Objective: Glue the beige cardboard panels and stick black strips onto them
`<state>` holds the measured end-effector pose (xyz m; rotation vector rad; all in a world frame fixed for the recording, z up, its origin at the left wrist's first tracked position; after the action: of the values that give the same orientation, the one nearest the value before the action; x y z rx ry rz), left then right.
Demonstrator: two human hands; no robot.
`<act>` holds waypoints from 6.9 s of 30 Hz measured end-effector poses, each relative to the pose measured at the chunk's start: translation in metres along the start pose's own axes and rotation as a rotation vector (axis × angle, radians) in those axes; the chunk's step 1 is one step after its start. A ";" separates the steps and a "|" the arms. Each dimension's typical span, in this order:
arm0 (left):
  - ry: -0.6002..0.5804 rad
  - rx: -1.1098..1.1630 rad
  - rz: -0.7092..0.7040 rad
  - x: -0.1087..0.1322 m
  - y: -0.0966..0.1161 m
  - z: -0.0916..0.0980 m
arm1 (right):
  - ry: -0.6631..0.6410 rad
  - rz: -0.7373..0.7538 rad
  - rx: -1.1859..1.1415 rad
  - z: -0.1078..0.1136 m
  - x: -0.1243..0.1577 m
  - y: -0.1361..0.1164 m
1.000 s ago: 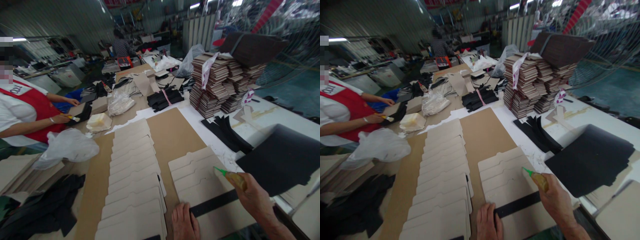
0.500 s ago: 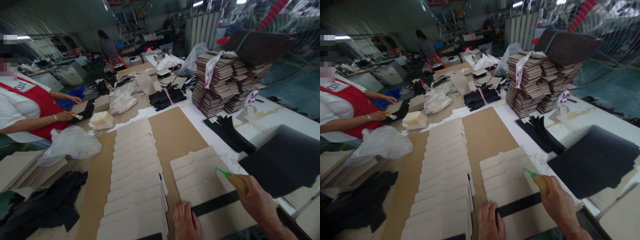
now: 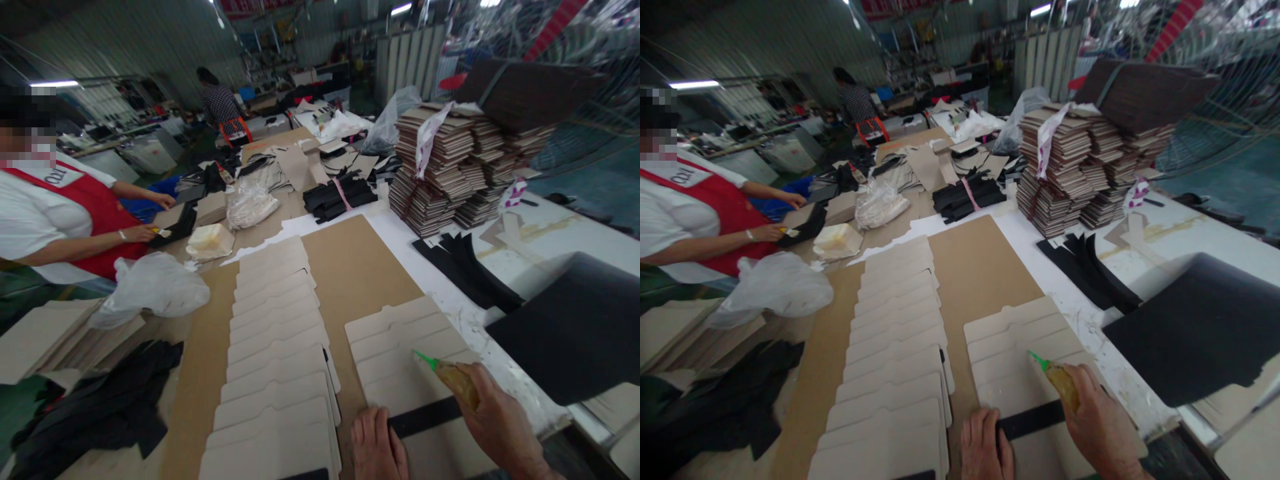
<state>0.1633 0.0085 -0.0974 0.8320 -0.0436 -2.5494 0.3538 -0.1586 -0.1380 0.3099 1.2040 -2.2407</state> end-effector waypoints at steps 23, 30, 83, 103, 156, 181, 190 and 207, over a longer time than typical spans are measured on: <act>0.019 0.028 0.020 0.001 0.003 0.005 | 0.059 0.141 -0.009 -0.004 0.001 -0.049; 0.046 -0.039 0.015 0.003 0.003 0.005 | 0.000 0.298 -0.141 -0.020 0.005 -0.106; 0.017 -0.013 0.018 -0.003 0.007 0.006 | 0.047 -0.058 0.019 -0.003 0.011 0.008; 0.006 -0.167 -0.143 0.004 -0.001 -0.005 | 0.032 -0.234 -0.221 0.003 0.012 0.064; 0.115 -0.072 0.055 -0.045 -0.010 0.018 | -0.091 0.120 -0.374 -0.064 -0.043 -0.090; -0.165 -0.093 0.343 -0.082 -0.057 -0.023 | -0.041 0.299 -0.263 -0.040 -0.067 -0.093; -0.142 -0.105 0.282 -0.083 -0.051 -0.020 | -0.068 0.282 -0.204 -0.043 -0.060 -0.082; -0.141 -0.146 0.238 -0.084 -0.047 -0.020 | -0.076 0.228 -0.114 -0.029 -0.058 -0.047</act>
<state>0.2151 0.0886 -0.0750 0.5557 -0.0002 -2.3504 0.3717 -0.0933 -0.0961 0.2987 1.1879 -1.9642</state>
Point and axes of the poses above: each hand's wrist, its own x-axis away from the middle knuckle, its own z-axis out of the back of the hand, y = z × x, the point moved 10 cm from there along -x, towards the middle knuckle, and after that the axes turned 5 degrees about z, right-handed, at the moved point
